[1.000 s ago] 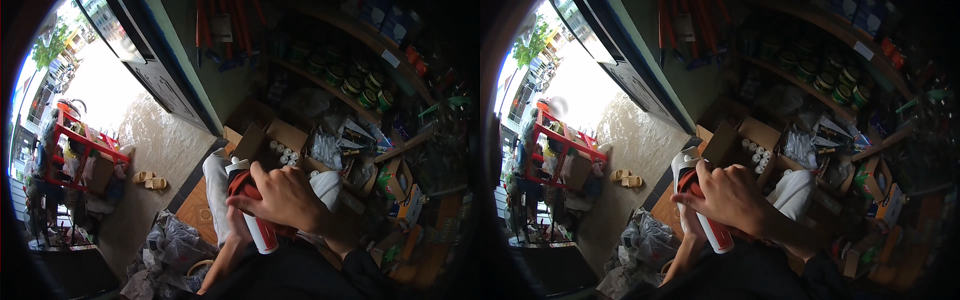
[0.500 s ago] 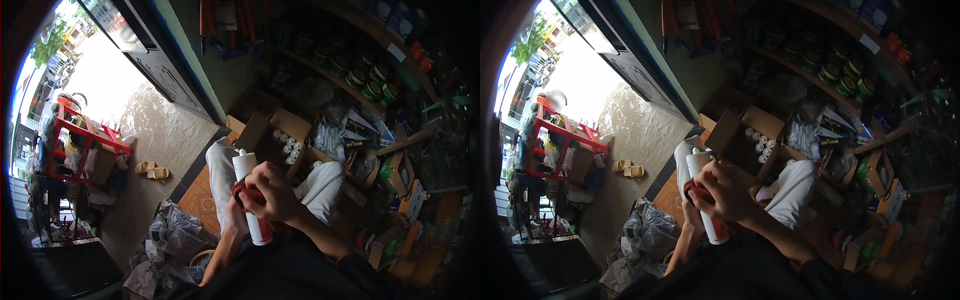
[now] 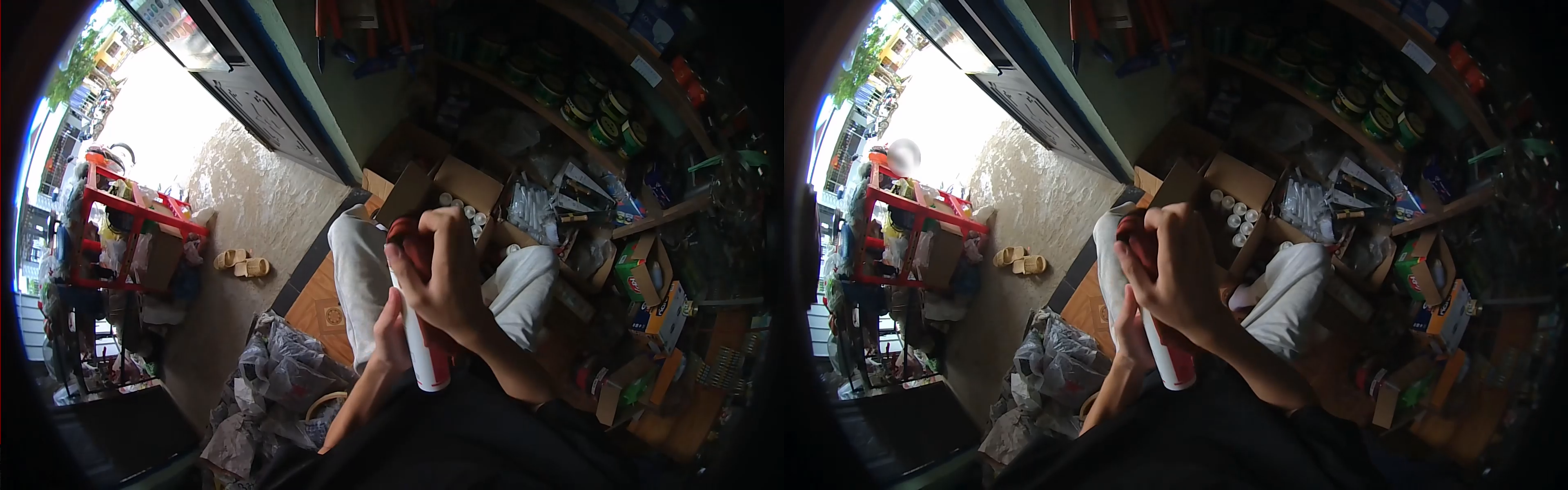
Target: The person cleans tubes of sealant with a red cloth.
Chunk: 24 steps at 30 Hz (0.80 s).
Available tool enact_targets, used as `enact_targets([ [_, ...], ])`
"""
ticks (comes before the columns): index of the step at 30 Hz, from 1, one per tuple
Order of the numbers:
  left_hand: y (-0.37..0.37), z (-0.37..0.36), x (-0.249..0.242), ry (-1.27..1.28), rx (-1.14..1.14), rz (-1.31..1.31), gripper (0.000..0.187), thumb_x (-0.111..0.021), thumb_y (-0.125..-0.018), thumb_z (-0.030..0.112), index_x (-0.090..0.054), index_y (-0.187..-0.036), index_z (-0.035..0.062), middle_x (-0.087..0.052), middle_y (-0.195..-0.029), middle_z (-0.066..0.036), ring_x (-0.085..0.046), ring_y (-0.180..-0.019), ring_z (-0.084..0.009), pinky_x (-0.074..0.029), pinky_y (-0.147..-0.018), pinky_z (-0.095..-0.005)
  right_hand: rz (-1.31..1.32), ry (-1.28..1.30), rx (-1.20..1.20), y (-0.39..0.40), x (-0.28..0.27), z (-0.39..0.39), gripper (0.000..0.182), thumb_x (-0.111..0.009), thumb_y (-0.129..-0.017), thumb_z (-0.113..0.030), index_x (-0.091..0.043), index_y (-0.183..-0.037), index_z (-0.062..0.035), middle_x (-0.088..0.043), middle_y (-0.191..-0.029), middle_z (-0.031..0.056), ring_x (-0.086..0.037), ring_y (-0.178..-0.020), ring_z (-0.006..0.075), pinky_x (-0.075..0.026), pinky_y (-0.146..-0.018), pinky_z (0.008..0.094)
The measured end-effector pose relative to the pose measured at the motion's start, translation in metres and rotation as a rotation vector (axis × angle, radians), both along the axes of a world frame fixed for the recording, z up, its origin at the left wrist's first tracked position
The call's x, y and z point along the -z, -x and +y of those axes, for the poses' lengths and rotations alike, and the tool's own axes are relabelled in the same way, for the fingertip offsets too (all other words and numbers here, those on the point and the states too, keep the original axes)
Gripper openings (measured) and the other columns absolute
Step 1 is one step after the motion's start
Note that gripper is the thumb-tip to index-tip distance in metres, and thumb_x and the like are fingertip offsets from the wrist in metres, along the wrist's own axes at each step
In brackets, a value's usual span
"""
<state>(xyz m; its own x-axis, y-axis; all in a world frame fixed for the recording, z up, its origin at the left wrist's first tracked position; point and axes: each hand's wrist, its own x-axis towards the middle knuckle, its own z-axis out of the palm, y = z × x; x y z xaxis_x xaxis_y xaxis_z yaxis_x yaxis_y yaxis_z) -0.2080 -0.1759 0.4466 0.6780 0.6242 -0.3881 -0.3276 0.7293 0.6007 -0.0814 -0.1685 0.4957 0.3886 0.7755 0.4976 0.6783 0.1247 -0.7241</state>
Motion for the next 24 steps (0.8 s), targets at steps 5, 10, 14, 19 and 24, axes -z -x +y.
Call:
enact_targets([
  [5, -0.01, 0.026, -0.005, 0.113, -0.144, -0.351, 0.072, -0.033, -0.096, 0.066, -0.033, -0.146, 0.0148, -0.042, -0.147, -0.018, -0.039, -0.135, -0.0397, -0.04, -0.106, -0.052, -0.155, 0.152, -0.168, 0.022, 0.007, -0.035, 0.032, -0.067, -0.09, -0.033, -0.053, -0.103, -0.0081, -0.047, -0.093, 0.0119, -0.054, -0.086, 0.0283, -0.045, -0.074, 0.0394],
  [10, -0.005, 0.049, 0.019, 0.152, -0.309, -0.556, 0.06, -0.037, -0.099, 0.057, -0.04, -0.142, 0.0152, -0.049, -0.141, -0.015, -0.037, -0.138, -0.0382, -0.034, -0.11, -0.0577, -0.055, 0.21, -0.318, 0.034, 0.015, -0.066, 0.024, -0.071, -0.083, -0.024, -0.057, -0.096, -0.011, -0.048, -0.087, 0.0093, -0.054, -0.081, 0.0264, -0.045, -0.072, 0.0423],
  [14, 0.003, 0.013, 0.02, 0.091, -0.136, -0.331, 0.066, -0.039, -0.099, 0.058, -0.042, -0.14, 0.0062, -0.054, -0.136, -0.012, -0.052, -0.124, -0.0258, -0.043, -0.104, -0.04, 0.018, 0.038, -0.111, 0.01, 0.004, -0.001, 0.021, -0.069, -0.086, -0.02, -0.056, -0.097, -0.0076, -0.048, -0.091, 0.0107, -0.055, -0.078, 0.0283, -0.045, -0.069, 0.0409],
  [19, -0.007, 0.023, 0.036, -0.058, -0.416, -0.075, 0.065, -0.041, -0.098, 0.057, -0.047, -0.136, 0.0051, -0.06, -0.122, -0.013, -0.06, -0.108, -0.0235, -0.047, -0.097, -0.0386, -0.051, 0.134, -0.131, 0.021, 0.005, -0.012, 0.029, -0.07, -0.085, -0.021, -0.053, -0.104, -0.0069, -0.049, -0.095, 0.0122, -0.057, -0.083, 0.0286, -0.047, -0.072, 0.0392],
  [24, 0.004, 0.056, 0.063, 0.008, -0.456, -0.389, 0.068, -0.041, -0.097, 0.061, -0.049, -0.133, 0.0037, -0.064, -0.093, -0.009, -0.063, -0.08, -0.0203, -0.055, -0.074, -0.0333, 0.248, 0.31, -0.41, 0.03, 0.024, -0.073, 0.031, -0.072, -0.084, -0.02, -0.052, -0.102, -0.0063, -0.048, -0.095, 0.0125, -0.056, -0.085, 0.0288, -0.047, -0.074, 0.0395],
])
